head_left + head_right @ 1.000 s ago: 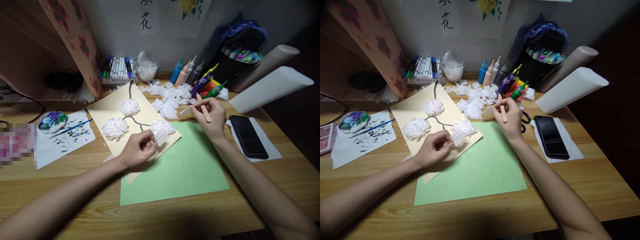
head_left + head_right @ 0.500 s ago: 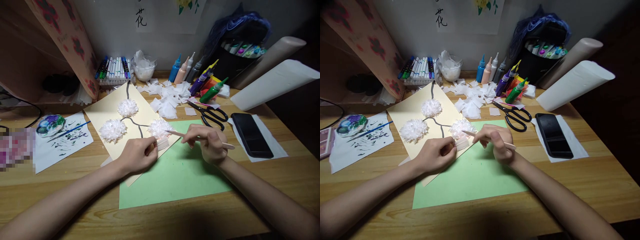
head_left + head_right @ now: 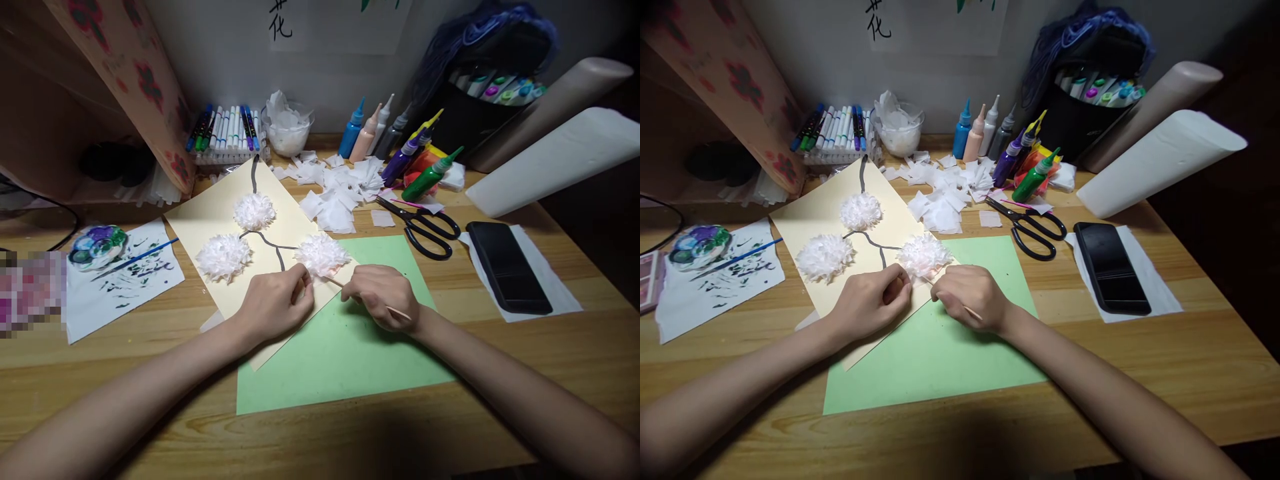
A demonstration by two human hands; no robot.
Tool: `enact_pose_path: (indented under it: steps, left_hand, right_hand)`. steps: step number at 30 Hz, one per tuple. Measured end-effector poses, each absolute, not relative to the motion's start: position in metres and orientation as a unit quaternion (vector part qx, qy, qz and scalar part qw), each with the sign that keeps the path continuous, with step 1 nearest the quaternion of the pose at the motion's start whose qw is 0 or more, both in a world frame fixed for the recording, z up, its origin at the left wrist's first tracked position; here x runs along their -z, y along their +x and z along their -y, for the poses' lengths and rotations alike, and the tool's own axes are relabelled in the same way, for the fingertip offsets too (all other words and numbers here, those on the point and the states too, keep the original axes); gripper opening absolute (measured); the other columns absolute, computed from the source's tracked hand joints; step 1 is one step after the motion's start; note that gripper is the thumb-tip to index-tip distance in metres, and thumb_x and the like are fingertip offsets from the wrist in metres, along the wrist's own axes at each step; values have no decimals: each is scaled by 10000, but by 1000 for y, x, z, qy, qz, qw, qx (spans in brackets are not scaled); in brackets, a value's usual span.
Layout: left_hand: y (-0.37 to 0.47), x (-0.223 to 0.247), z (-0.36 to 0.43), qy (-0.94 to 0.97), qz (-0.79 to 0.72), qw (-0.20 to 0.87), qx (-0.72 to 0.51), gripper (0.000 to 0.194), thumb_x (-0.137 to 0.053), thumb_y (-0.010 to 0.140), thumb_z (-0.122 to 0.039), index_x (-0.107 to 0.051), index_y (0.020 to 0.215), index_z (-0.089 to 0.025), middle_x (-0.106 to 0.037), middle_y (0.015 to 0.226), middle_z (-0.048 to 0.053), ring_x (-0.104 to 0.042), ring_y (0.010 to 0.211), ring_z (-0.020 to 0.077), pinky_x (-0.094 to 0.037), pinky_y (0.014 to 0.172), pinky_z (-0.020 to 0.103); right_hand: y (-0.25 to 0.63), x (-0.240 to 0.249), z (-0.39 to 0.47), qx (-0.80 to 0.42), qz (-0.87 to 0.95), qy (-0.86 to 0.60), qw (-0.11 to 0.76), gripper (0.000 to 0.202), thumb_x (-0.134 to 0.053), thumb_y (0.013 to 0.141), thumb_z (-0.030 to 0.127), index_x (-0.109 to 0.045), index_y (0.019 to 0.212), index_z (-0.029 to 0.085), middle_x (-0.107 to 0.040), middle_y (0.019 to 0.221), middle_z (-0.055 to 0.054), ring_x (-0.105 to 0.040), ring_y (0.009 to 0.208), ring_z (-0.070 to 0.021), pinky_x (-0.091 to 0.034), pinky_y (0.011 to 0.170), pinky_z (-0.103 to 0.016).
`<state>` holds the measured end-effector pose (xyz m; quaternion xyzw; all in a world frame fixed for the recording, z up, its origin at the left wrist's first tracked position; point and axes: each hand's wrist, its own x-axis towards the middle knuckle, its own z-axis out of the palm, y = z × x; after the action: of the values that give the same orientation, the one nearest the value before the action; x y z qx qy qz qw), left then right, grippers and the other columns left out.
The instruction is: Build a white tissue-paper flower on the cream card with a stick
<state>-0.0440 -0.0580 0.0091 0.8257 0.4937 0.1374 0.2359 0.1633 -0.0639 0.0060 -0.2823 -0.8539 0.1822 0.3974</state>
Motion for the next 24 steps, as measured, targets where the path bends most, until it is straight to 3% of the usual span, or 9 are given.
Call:
enact_pose_path:
  steps: [12,19,24]
  left_hand:
    - [-45,-8,57,829,-491,226,-144,188,-415,842,-277,-456,682,-187,-519,559,-21,-425,485,108,-254,511,232]
    - [-45,-8,56,829,-492,225,-143,192,-421,835,-276,-460,669,-187,-524,550,-20,-430,482,112,-247,510,235]
    - [-45,-9,57,833,-489,218,-138,179,-427,828,-265,-475,675,-185,-540,558,-16,-445,483,115,-251,504,235]
  right_hand:
    - [155,-11,60,-207,831,-332,395,431,-234,969,258,-550,685,184,-531,551,-14,-489,522,-122,-391,544,-265]
    - [135,-30,41,-361,685,-510,376,538,-313,944,474,-523,548,177,-479,407,23,-482,393,-91,-391,460,-230]
    - [137,-35,31,-464,623,-504,377,537,-392,888,556,-536,556,160,-508,428,24,-509,378,-86,-384,411,-213]
